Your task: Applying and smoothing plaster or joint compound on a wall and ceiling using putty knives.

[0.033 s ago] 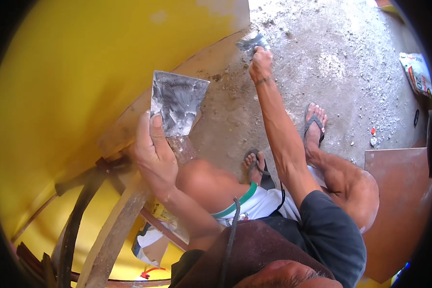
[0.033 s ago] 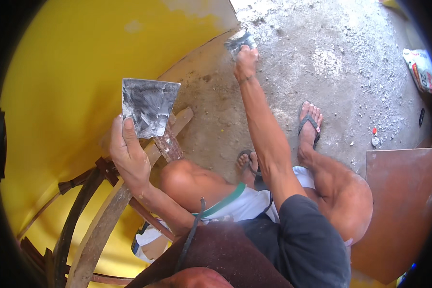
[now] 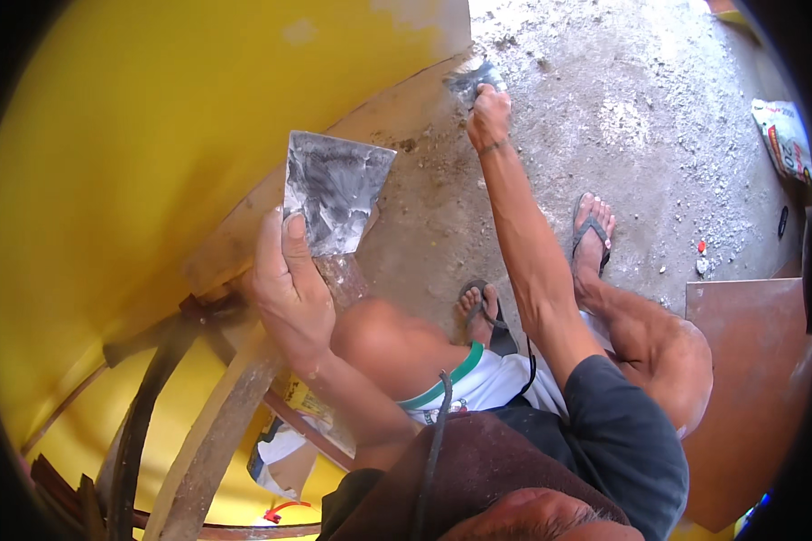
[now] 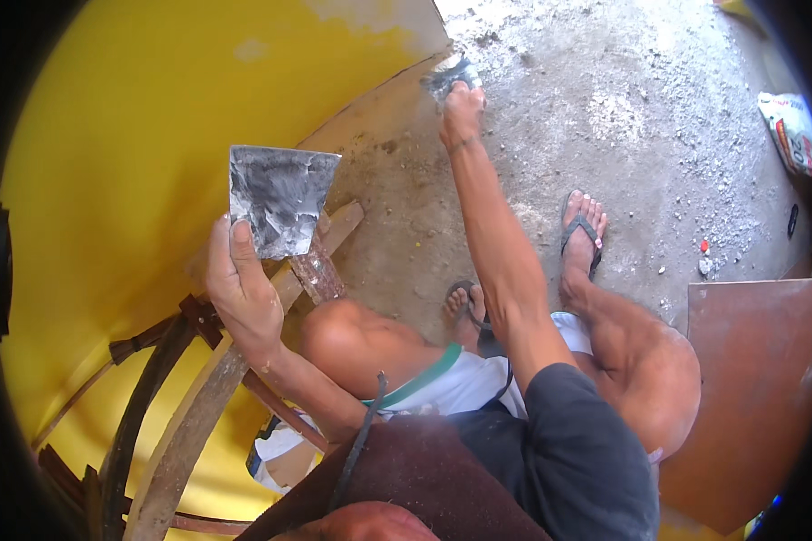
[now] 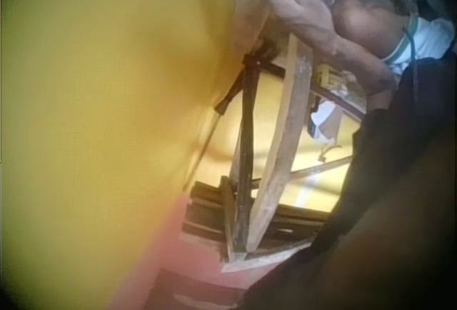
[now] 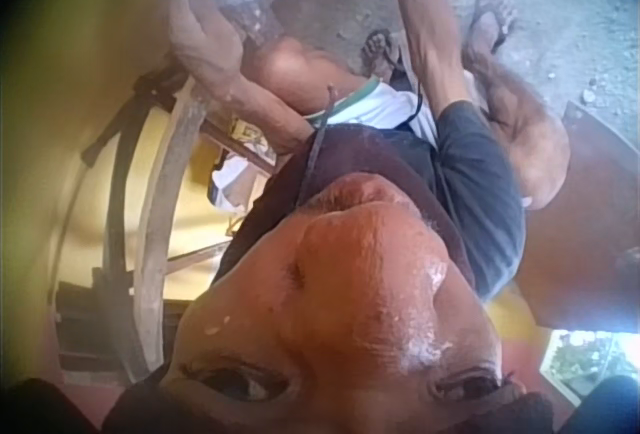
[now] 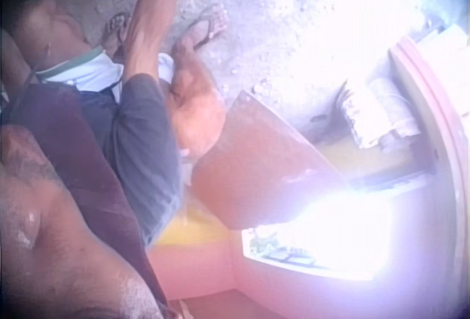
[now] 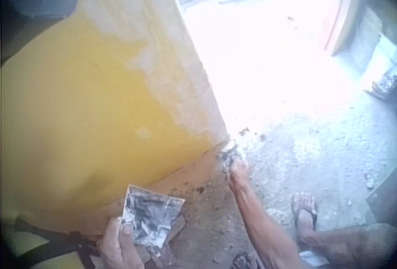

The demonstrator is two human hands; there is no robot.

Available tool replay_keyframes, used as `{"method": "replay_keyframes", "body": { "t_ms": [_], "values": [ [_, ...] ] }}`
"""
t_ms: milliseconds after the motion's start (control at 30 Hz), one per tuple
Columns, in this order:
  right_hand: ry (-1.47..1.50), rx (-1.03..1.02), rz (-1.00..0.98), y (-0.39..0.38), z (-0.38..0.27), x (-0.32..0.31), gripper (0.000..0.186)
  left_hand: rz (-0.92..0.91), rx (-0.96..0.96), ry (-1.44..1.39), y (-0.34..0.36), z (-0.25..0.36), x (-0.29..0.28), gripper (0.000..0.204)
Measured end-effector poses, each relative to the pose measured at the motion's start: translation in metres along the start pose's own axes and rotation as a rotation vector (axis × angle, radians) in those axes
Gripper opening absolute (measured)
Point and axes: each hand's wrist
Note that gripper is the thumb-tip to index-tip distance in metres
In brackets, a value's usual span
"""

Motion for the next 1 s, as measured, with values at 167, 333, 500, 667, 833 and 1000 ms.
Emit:
{"method": "replay_keyframes", "body": {
  "t_ms": [167,333,500,667,833,1000],
  "values": [
    [-0.188,-0.029,0.146,0.024,-0.002,0.014,0.015,0.018,0.039,-0.029,-0.002,-0.006,0.0,0.03],
    [-0.05,0.019,0.031,0.04,0.001,0.005,0.014,0.141,0.167,0.031,0.001,-0.014,0.001,0.023],
    [0.154,-0.051,-0.03,0.022,0.0,-0.002,0.009,0.148,0.18,-0.019,0.003,-0.012,0.005,0.024],
    [-0.359,-0.036,-0.016,-0.013,0.006,0.005,0.012,0.102,0.117,0.004,0.003,-0.014,0.002,0.024],
    [-0.437,0.021,-0.071,-0.024,-0.006,0.055,0.026,0.11,0.154,-0.012,0.003,-0.008,0.003,0.023],
    [-0.78,-0.586,0.282,0.019,0.028,0.081,0.024,0.111,0.247,-0.107,0.009,0.0,0.025,0.023]
  ]
}}
Point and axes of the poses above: each hand's wrist, its own y-axis towards the middle knuckle, its own x-axis out of the palm, z = x × y, and after that the axes turned 3 degrees about -y, right-handed
